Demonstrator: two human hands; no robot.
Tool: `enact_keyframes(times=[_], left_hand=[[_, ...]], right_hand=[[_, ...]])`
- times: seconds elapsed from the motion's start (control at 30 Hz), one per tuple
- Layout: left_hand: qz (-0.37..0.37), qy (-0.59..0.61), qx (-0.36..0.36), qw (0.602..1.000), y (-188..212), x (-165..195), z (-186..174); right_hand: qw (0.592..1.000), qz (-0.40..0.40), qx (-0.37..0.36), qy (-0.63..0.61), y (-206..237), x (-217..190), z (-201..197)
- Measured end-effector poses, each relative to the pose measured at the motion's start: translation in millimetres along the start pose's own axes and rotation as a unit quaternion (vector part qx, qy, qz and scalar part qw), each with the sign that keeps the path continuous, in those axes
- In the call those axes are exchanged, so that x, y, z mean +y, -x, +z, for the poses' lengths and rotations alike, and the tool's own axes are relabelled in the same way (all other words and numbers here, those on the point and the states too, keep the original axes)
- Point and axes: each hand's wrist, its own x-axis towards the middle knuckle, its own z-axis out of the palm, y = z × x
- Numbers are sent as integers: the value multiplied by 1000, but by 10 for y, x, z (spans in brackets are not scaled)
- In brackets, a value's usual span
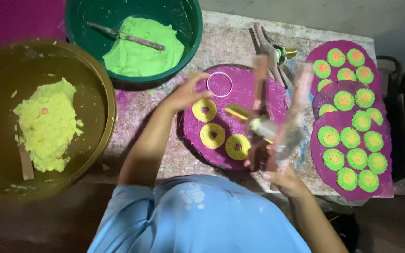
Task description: The person scoops yellow-green dough from a large bowl into a wooden hand press, then squeezes the press to extrude flower-shaped dough pieces onto pink boards, arranging the pressed rings in rows. They repeat the fill-press-place cycle and occasionally scrape excess dough from the tool.
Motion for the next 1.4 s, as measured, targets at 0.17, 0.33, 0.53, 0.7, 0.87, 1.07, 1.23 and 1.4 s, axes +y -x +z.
enact_keyframes(times=[0.17,0.33,0.53,0.7,0.87,1.07,1.23,1.4], left_hand=[[-116,172,158,965,-545,-602,78],[-103,311,203,923,-155,-759,184],[-19,99,330,939,824,-666,626],[57,-202,246,946,1124,-456,603],[88,-341,124,928,1138,-460,560],[80,-348,92,930,1189,-560,646],[111,223,135,959,650,-368,243],[188,732,-186,628,296,-105,-33]], right_hand=[[991,-44,126,-19,64,-95,-131],[986,-40,155,-52,-34,-66,-225],[988,-12,140,-60,-261,-11,-230],[993,-5,114,-22,-424,-96,-91],[993,9,116,20,-461,-127,2],[990,51,107,70,-383,-24,-160],[983,176,-53,27,-532,91,-320],[904,379,-185,-77,-716,103,-255]])
